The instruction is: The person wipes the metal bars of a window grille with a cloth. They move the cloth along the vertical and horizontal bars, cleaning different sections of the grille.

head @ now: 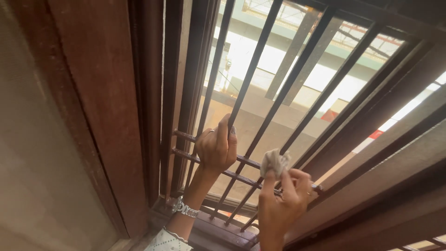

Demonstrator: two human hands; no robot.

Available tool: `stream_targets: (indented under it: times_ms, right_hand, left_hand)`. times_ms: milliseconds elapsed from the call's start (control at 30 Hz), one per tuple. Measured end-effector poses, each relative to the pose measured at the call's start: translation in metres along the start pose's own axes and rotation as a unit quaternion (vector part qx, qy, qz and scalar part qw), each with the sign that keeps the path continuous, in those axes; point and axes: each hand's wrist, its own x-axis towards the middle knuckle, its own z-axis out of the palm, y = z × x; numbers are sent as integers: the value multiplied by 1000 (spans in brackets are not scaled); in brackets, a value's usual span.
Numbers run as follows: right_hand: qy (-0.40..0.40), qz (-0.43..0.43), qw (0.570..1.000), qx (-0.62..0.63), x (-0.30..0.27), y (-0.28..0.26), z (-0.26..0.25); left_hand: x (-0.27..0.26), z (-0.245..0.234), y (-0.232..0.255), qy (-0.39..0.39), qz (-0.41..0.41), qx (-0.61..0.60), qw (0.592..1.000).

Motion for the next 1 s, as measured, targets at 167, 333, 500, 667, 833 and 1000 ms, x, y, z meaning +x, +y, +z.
stream_targets:
  times_ms: [167, 333, 500, 667, 833, 1000]
  right_hand:
    - [-224, 162, 906, 320, 5, 7, -40]
    - [-217, 79, 886, 402, 0, -9, -35]
    - [-262, 68, 872, 408, 3, -9, -29]
    - [-134, 88, 918, 362, 30, 1, -28]
    - [104, -134, 980, 100, 49, 6, 10]
    - [129, -129, 979, 90, 45, 23, 53]
  left_hand:
    - [-13, -15, 21, -15, -72, -17, 997]
    - [-62, -37, 83, 13, -203, -265, 942]
    - [-56, -55, 103, 0, -305, -400, 864]
    - [-30, -53, 103, 40, -263, -252, 931]
    - [-16, -41, 92, 17, -241, -151, 959]
    - [-11, -17, 87, 52, -180, -79, 979]
